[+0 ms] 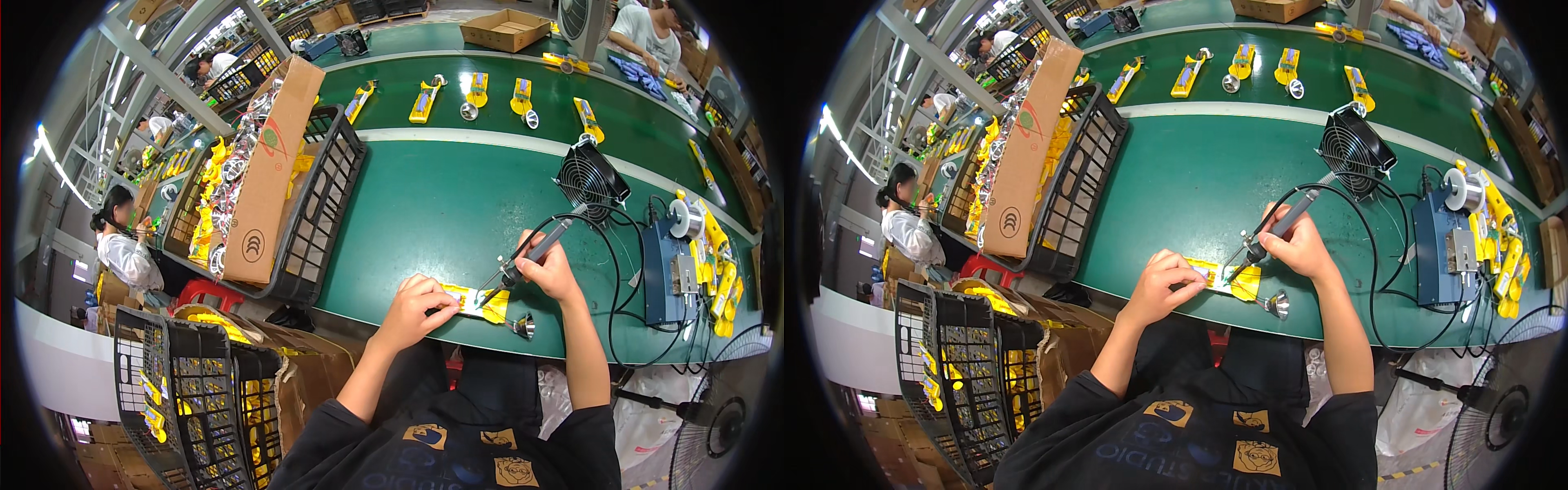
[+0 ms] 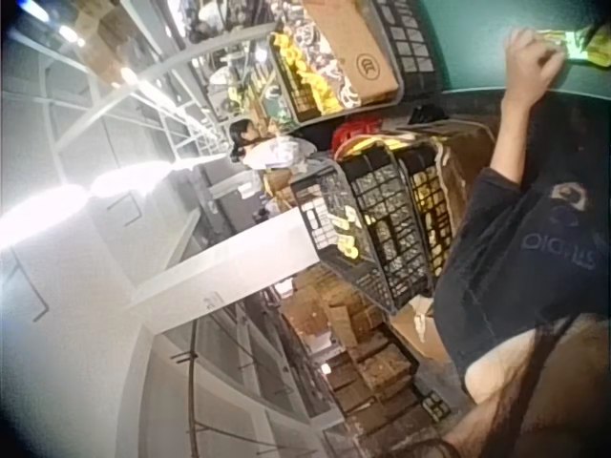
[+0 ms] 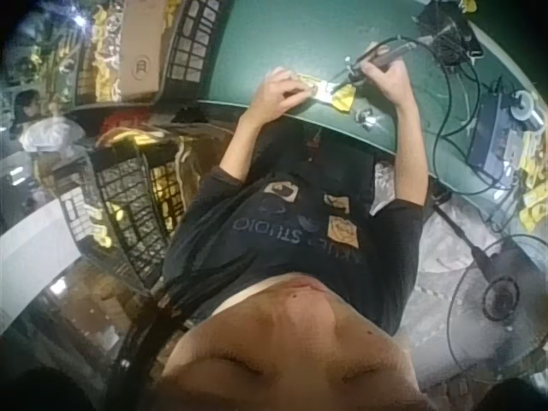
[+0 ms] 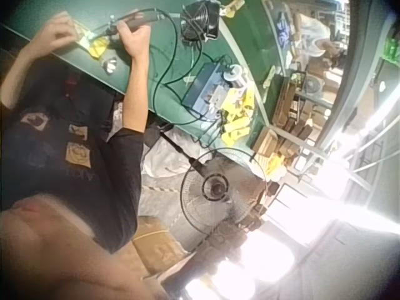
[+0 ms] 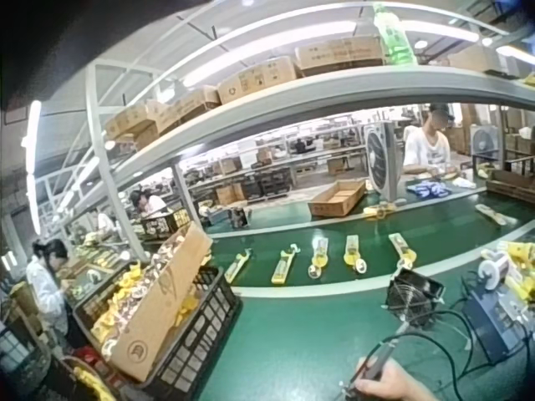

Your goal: The person solders wires and electronic components inside flashlight casings using a soldering iron and places the assembled flashlights onto a conveyor belt.

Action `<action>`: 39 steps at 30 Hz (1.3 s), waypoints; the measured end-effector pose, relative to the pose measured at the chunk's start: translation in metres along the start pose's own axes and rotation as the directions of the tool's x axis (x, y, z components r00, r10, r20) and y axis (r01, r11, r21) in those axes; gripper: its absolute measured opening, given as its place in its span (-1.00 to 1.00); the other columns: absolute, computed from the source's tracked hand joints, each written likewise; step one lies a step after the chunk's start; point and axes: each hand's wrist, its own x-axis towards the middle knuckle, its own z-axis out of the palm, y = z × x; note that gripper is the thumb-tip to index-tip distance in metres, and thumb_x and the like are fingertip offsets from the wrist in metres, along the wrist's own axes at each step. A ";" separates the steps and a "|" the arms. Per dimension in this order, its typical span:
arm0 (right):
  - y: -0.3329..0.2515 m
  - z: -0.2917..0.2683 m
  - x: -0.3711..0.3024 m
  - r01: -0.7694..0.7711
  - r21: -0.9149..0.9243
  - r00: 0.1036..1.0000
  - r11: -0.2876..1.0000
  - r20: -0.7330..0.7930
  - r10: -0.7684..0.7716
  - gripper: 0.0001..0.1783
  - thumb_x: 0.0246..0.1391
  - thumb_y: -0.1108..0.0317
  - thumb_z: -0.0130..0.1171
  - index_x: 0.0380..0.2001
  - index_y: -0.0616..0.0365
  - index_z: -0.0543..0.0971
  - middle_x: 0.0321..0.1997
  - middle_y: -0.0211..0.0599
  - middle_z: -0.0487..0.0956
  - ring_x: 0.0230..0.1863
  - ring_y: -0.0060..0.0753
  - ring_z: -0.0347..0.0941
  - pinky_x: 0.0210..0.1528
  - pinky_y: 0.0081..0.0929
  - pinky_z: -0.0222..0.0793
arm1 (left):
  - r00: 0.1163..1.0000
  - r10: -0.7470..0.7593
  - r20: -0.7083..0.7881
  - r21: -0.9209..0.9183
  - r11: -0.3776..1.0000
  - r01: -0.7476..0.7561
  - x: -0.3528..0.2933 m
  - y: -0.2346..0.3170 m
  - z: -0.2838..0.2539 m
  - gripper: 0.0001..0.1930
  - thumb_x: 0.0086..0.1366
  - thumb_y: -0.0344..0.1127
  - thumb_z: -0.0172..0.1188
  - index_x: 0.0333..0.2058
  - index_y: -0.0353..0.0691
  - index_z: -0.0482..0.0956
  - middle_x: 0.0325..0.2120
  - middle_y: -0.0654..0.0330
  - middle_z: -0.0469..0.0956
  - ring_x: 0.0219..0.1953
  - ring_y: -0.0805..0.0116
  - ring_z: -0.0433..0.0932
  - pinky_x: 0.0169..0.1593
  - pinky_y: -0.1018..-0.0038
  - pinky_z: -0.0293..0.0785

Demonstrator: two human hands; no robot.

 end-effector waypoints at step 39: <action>0.010 -0.018 0.009 0.142 0.140 0.935 0.980 -0.344 -0.087 -0.83 -0.21 0.32 0.05 -0.59 0.12 0.30 -0.70 -0.52 0.29 -0.78 -0.79 0.15 -0.80 -0.87 -0.02 | 0.999 0.012 -0.046 -0.021 1.000 -0.013 -0.006 -0.007 0.008 -0.92 -0.11 -0.36 0.17 -0.56 -0.16 0.50 -0.60 0.31 0.38 -0.43 0.36 0.29 -0.25 0.48 0.17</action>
